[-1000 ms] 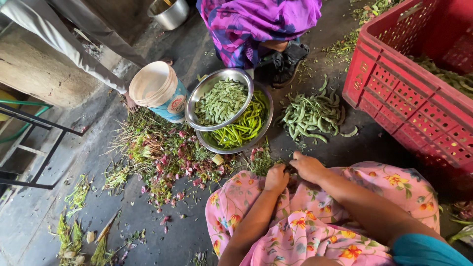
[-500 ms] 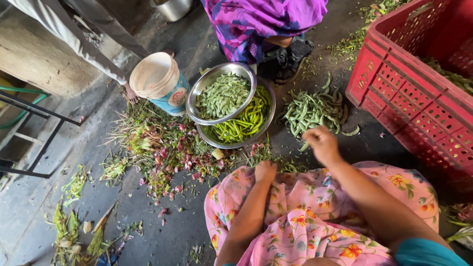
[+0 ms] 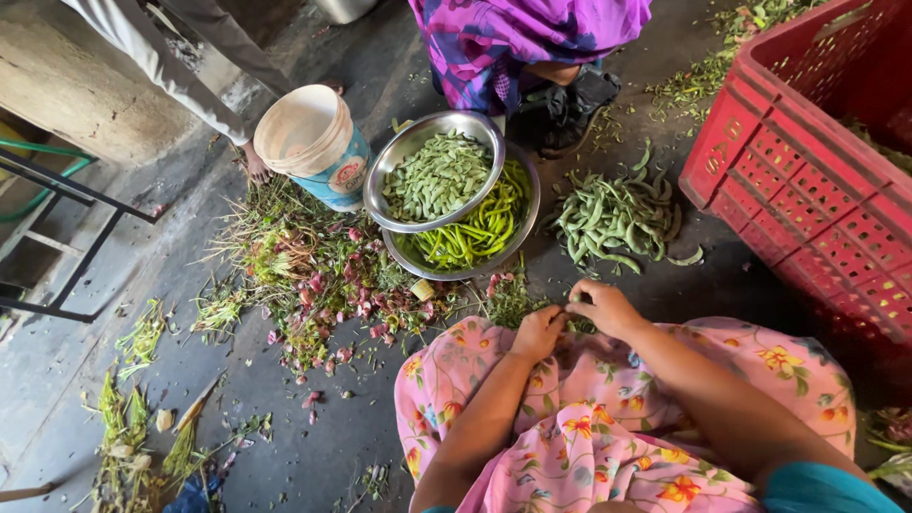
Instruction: The person sits on the floor and shells green beans by hand, removing the ends and placing the beans into a metal bowl. The person also handles a red crate and a metal bowl containing green beans.
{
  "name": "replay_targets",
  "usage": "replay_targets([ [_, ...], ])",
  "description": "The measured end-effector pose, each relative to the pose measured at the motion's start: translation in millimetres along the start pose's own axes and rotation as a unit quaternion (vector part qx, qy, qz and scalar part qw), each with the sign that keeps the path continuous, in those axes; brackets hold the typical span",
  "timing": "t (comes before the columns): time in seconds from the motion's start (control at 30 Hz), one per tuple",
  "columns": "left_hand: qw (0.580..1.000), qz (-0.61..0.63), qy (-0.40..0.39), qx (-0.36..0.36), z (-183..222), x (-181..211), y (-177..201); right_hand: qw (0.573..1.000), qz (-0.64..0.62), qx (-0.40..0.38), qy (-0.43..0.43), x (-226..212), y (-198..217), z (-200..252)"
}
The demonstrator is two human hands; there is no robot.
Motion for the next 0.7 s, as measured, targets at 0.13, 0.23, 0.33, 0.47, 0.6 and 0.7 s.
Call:
replay_targets([
  [0.13, 0.985, -0.118, -0.119, 0.050, -2.6, 6.6, -5.0, 0.962, 0.247, -0.062, 0.103, 1.8, -12.0, 10.4],
  [0.23, 0.984, -0.143, -0.102, 0.027, -4.8, -7.1, -19.7, 0.922, 0.368, -0.076, 0.090, 9.5, -24.6, 15.8],
  [0.33, 0.983, -0.156, -0.090, -0.033, -6.2, -26.9, -31.4, 0.900, 0.414, -0.099, 0.098, 2.4, -36.7, 21.2],
  [0.47, 0.994, -0.080, -0.059, -0.042, -11.8, -48.4, -31.7, 0.911, 0.383, -0.075, 0.136, -28.7, -24.0, 23.9],
  [0.6, 0.989, 0.141, 0.027, -0.032, -20.3, -64.2, -36.0, 0.934, 0.334, -0.026, 0.124, -49.8, -1.8, 25.3],
  [0.7, 0.906, 0.391, 0.163, -0.011, -14.8, -76.4, -52.3, 0.950, 0.266, 0.036, 0.162, -62.2, 2.1, 33.8],
])
Point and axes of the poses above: each hand's wrist, its own z-axis away from the middle knuckle, its own y-axis out of the back of the hand, x = y × z, the point moved 8 cm from there along -z, towards the middle knuckle, and after that the axes turned 6 degrees about -y, right-handed, at the moved point
